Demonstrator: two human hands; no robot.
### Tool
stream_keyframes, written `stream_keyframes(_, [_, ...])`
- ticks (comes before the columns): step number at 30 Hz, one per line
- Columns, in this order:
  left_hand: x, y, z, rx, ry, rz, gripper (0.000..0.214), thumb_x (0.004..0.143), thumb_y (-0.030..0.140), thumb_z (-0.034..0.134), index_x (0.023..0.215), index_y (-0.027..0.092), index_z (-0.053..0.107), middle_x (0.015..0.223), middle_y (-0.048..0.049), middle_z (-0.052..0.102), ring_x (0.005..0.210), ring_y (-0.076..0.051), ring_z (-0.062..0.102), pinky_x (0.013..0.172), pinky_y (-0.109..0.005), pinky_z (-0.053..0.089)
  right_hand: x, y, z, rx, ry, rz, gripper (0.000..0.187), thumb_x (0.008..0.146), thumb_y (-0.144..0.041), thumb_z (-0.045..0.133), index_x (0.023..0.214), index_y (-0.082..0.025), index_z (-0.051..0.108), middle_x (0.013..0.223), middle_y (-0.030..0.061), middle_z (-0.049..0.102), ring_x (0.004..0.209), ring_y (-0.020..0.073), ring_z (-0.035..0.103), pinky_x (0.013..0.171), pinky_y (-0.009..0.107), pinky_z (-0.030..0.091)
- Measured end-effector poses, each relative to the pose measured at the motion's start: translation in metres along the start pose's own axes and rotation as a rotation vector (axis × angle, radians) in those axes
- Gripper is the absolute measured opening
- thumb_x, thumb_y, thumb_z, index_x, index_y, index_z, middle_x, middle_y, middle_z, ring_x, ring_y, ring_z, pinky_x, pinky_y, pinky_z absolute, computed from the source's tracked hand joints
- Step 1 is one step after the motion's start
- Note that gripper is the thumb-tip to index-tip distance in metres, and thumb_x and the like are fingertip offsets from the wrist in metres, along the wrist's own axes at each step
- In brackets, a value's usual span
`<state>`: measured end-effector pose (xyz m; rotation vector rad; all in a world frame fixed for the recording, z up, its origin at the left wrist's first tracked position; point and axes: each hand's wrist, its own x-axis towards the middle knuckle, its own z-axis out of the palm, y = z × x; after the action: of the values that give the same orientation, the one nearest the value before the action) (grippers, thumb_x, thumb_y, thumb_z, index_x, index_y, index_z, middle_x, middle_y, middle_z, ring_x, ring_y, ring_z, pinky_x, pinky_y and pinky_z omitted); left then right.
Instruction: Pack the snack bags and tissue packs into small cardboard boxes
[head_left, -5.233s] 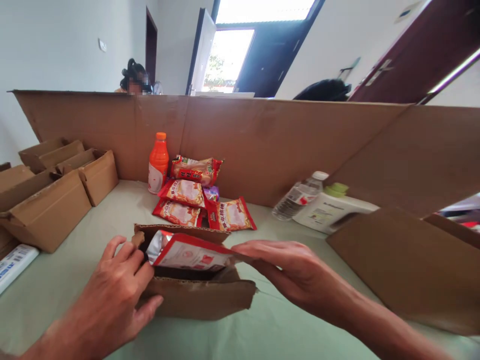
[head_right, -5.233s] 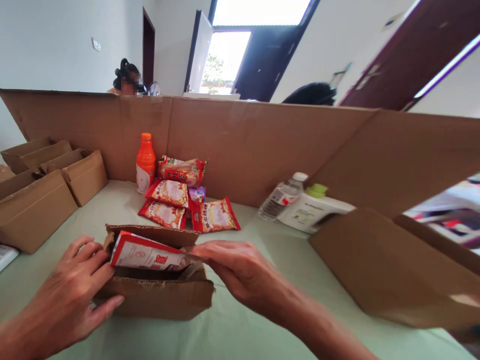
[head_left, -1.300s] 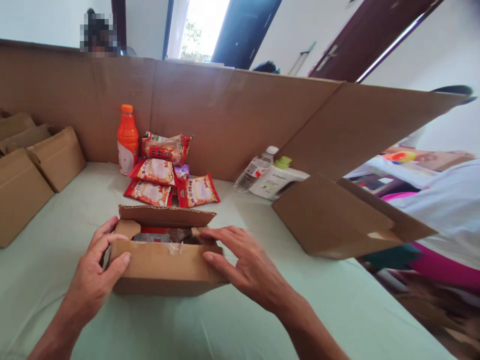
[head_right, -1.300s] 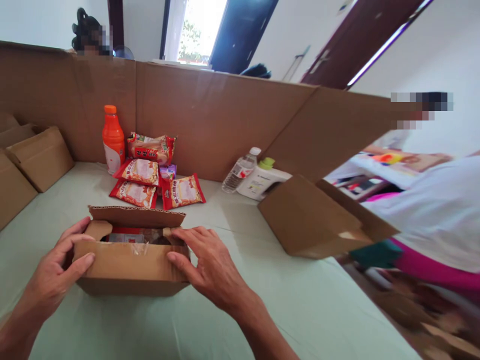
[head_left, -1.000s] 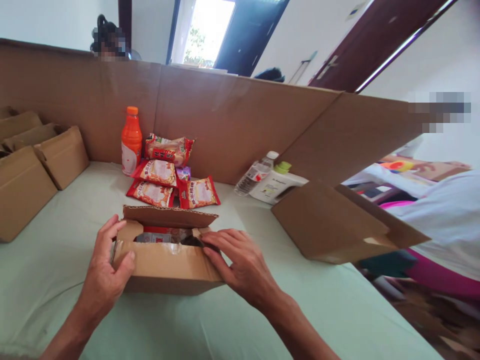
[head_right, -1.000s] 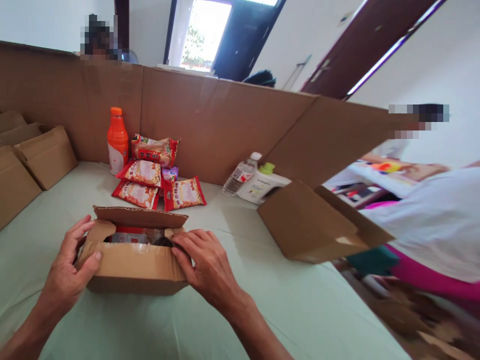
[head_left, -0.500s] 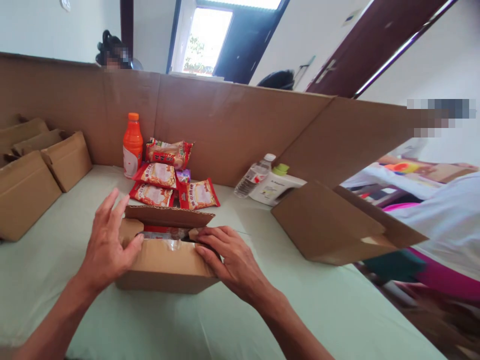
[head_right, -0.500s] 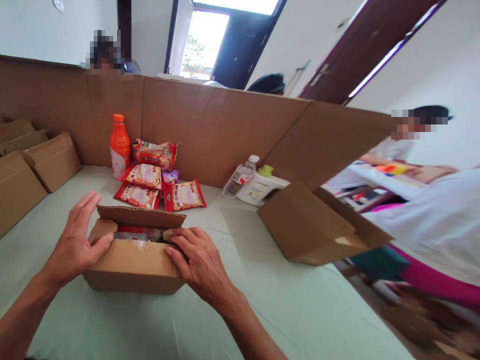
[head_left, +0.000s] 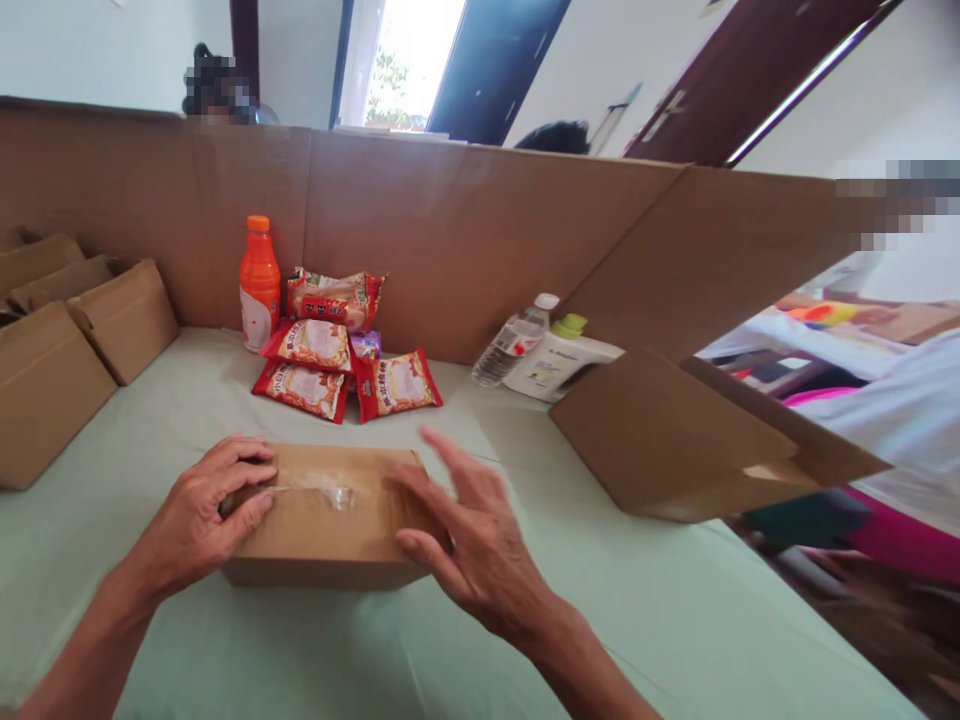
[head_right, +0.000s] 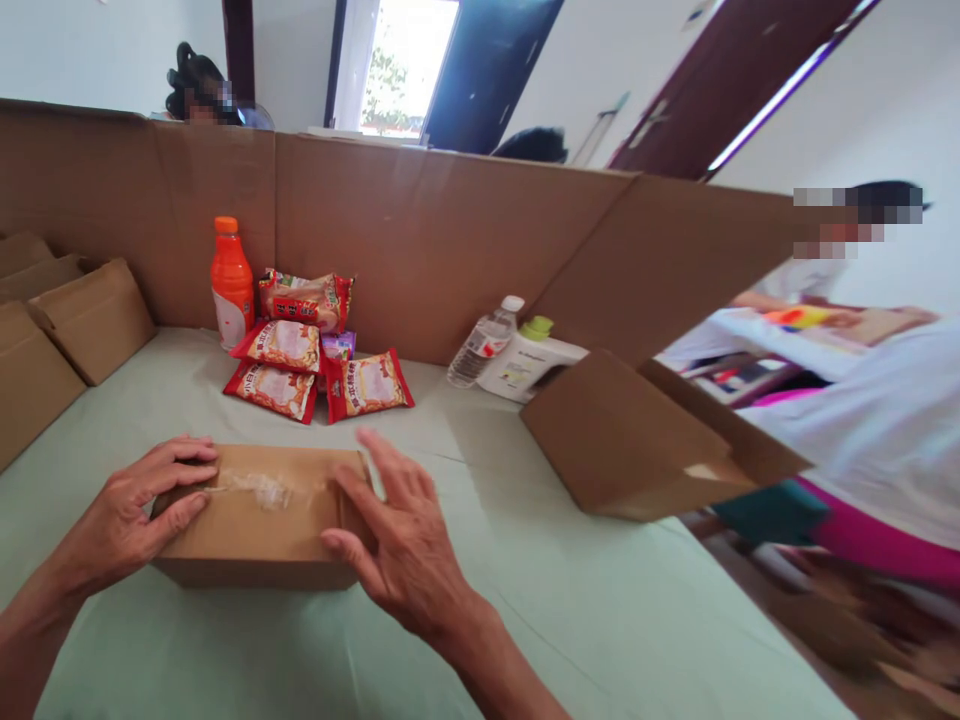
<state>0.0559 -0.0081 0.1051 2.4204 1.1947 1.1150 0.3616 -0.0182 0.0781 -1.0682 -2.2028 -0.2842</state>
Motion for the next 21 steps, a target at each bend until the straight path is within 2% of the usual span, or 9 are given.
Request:
stream_keyframes(3, [0.000, -0.002, 0.000, -0.008, -0.036, -0.010, 0.019, 0.092, 0.023, 0.055, 0.100, 0.023, 0.073, 0.114, -0.0089, 0.072, 0.114, -0.023, 0.067, 0.096, -0.038, 0.057, 0.007, -0.001, -0.008, 0.054, -0.254, -0.063, 0.047, 0.104, -0.043, 0.038, 0.144, -0.021, 0.049, 0.150, 0.0157, 0.050, 0.138, 0.0312, 0.046, 0.108, 0.053, 0.039])
stream_keyframes(5, [0.001, -0.003, 0.000, 0.000, -0.062, -0.016, 0.019, 0.093, 0.024, 0.055, 0.099, 0.023, 0.072, 0.114, -0.0085, 0.072, 0.115, -0.023, 0.066, 0.096, -0.038, 0.057, 0.015, -0.004, -0.011, 0.073, -0.344, -0.087, 0.057, 0.100, -0.053, 0.044, 0.147, -0.021, 0.047, 0.152, 0.0169, 0.047, 0.141, 0.0340, 0.041, 0.113, 0.057, 0.034])
stream_keyframes(8, [0.002, -0.005, 0.001, 0.026, -0.071, -0.019, 0.019, 0.093, 0.024, 0.054, 0.098, 0.023, 0.072, 0.115, -0.0086, 0.071, 0.116, -0.023, 0.065, 0.097, -0.038, 0.056, 0.031, -0.005, -0.010, 0.129, -0.490, -0.163, 0.084, 0.083, -0.071, 0.062, 0.148, -0.020, 0.048, 0.153, 0.0217, 0.043, 0.142, 0.0407, 0.037, 0.114, 0.061, 0.030])
stream_keyframes(10, [0.003, -0.005, 0.002, 0.045, -0.077, -0.022, 0.020, 0.093, 0.024, 0.053, 0.097, 0.022, 0.072, 0.116, -0.0087, 0.070, 0.116, -0.022, 0.064, 0.097, -0.037, 0.055, 0.043, -0.001, -0.007, 0.144, -0.590, -0.182, 0.094, 0.076, -0.071, 0.070, 0.151, -0.020, 0.045, 0.156, 0.0245, 0.037, 0.143, 0.0444, 0.034, 0.114, 0.064, 0.028])
stream_keyframes(13, [0.003, -0.007, 0.001, 0.062, -0.091, -0.015, 0.021, 0.093, 0.025, 0.051, 0.098, 0.021, 0.072, 0.116, -0.0088, 0.070, 0.115, -0.021, 0.065, 0.097, -0.035, 0.055, 0.060, 0.005, -0.003, 0.173, -0.714, -0.196, 0.098, 0.075, -0.073, 0.069, 0.154, -0.023, 0.040, 0.160, 0.0243, 0.029, 0.144, 0.0456, 0.030, 0.113, 0.064, 0.024])
stream_keyframes(16, [-0.002, -0.015, -0.002, 0.078, -0.085, 0.013, 0.021, 0.094, 0.031, 0.053, 0.100, 0.024, 0.072, 0.119, -0.0073, 0.069, 0.115, -0.022, 0.065, 0.098, -0.035, 0.054, 0.068, 0.006, -0.004, 0.173, -0.737, -0.217, 0.096, 0.075, -0.074, 0.068, 0.155, -0.027, 0.039, 0.161, 0.0212, 0.028, 0.141, 0.0426, 0.033, 0.111, 0.059, 0.027])
stream_keyframes(21, [0.001, -0.043, 0.001, 0.126, -0.049, 0.052, 0.023, 0.091, 0.045, 0.057, 0.103, 0.031, 0.072, 0.124, -0.0031, 0.068, 0.112, -0.023, 0.067, 0.095, -0.033, 0.056, 0.062, 0.001, -0.014, 0.075, -0.631, -0.251, 0.089, 0.081, -0.073, 0.063, 0.156, -0.035, 0.034, 0.160, 0.0172, 0.029, 0.136, 0.0347, 0.037, 0.104, 0.050, 0.035])
